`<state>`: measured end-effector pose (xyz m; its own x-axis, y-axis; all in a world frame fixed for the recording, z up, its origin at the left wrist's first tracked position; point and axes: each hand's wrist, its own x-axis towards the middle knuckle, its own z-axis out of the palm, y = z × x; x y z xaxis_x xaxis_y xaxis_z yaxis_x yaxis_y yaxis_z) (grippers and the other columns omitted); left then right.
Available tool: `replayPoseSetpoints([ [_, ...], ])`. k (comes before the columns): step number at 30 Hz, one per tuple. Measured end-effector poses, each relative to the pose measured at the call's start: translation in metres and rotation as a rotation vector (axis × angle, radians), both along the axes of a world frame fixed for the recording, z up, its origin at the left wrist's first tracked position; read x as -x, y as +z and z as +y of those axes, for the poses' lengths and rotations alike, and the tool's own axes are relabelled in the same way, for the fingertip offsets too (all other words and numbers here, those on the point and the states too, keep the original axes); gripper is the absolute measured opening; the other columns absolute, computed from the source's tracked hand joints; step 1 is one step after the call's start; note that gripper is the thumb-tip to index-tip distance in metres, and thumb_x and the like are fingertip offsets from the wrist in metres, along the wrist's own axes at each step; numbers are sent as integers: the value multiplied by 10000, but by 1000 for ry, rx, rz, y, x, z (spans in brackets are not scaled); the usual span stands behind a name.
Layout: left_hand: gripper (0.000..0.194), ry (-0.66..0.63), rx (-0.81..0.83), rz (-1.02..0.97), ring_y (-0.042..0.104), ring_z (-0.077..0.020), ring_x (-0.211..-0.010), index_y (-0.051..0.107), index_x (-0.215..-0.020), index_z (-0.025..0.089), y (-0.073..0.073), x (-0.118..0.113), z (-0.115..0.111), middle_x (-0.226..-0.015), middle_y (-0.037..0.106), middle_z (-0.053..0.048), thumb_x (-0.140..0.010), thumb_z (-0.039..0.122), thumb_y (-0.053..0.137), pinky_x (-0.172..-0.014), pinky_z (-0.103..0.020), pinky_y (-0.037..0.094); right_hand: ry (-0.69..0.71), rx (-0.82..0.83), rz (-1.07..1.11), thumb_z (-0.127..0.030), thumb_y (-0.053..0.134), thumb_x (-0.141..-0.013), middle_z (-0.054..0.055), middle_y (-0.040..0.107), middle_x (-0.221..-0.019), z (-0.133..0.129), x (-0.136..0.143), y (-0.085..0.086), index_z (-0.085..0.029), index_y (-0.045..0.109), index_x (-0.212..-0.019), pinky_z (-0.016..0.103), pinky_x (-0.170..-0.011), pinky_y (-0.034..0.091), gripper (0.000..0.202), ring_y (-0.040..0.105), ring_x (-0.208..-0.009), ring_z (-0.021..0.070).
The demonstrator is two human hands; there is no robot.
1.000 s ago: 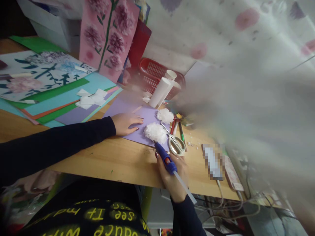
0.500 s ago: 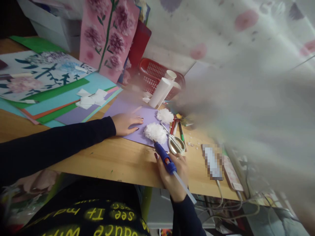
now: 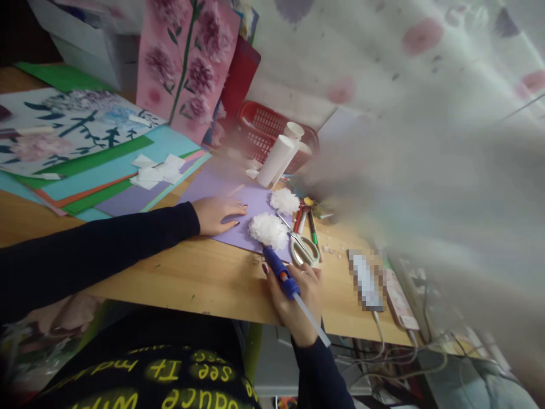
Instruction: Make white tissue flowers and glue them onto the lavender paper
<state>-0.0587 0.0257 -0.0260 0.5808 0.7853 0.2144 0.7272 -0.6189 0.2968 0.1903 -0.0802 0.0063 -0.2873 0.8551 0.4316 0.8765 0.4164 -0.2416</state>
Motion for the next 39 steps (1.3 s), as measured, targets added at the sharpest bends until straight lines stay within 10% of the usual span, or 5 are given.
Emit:
replayPoseSetpoints([
  [39, 349, -4, -1, -6, 535, -218, -1218, 607, -1172, 119, -2, 1, 0, -1265, 619, -108, -849, 217, 516, -1046, -349, 384, 49, 17, 30, -397, 597, -846, -26, 526, -518, -2, -4, -3, -200, 536, -598, 321, -637, 363, 322, 497, -514, 136],
])
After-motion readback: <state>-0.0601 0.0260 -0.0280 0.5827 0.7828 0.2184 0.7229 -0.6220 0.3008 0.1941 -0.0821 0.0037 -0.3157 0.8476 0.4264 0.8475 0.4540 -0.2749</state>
